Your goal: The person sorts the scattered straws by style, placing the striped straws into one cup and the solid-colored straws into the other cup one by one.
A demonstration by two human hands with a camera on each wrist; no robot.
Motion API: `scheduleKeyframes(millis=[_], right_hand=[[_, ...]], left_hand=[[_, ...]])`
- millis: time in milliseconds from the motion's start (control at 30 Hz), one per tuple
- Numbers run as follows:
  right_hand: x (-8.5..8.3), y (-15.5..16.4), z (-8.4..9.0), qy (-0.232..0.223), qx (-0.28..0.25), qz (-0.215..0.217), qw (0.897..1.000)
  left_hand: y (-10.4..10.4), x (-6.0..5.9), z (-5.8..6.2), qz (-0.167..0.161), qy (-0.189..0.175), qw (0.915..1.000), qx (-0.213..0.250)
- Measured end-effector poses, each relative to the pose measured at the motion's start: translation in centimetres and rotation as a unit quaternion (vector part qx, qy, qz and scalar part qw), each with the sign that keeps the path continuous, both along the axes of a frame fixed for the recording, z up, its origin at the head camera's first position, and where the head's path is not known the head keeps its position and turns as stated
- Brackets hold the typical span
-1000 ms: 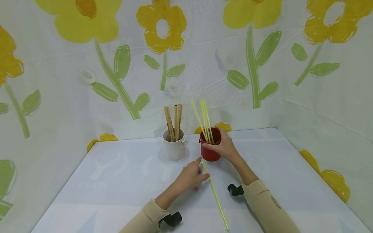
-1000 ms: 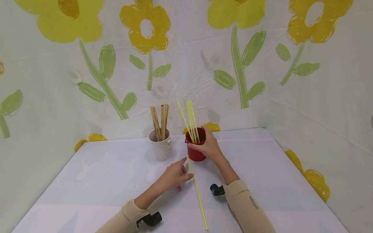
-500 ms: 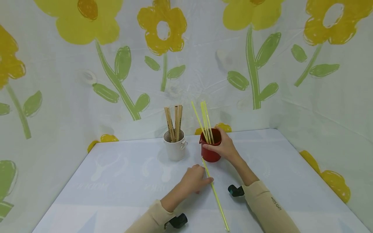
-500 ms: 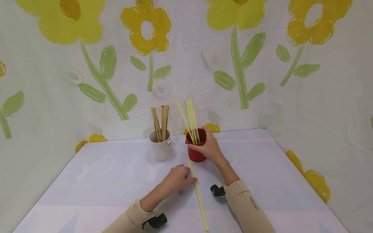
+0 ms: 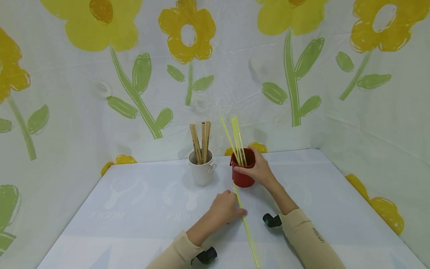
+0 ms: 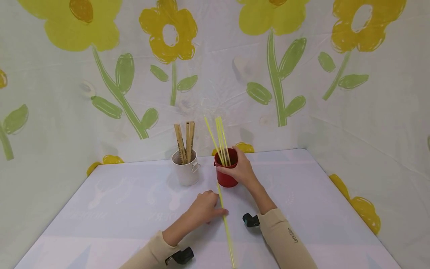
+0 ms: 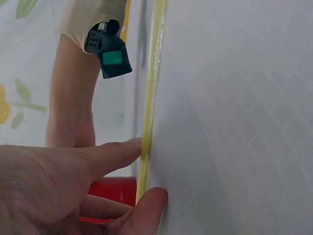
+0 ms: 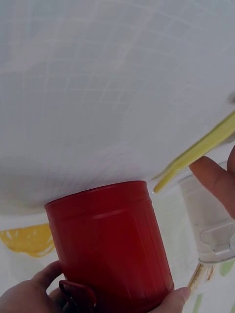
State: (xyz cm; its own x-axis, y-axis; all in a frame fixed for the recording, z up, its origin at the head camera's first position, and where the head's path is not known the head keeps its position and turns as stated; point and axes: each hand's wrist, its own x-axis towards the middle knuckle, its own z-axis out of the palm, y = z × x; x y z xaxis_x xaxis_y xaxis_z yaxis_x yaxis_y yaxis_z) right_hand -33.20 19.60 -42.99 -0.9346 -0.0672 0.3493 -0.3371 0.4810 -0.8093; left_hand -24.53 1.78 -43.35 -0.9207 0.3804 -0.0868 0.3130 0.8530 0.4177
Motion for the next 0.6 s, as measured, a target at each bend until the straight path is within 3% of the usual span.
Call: scheduleKeyframes(millis=[167, 600], right_hand=[[0.0, 0.0, -0.1, -0.002, 0.002, -0.001, 1.0], [0.0, 0.0, -0.1, -0.005, 0.003, -0.003, 1.0]], left_hand=[[-0.5, 0.0, -0.1, 0.004, -0.04, 0.9983, 0.041], [-2.1, -0.8, -0.4, -0.016, -0.09, 0.9898, 0.108]])
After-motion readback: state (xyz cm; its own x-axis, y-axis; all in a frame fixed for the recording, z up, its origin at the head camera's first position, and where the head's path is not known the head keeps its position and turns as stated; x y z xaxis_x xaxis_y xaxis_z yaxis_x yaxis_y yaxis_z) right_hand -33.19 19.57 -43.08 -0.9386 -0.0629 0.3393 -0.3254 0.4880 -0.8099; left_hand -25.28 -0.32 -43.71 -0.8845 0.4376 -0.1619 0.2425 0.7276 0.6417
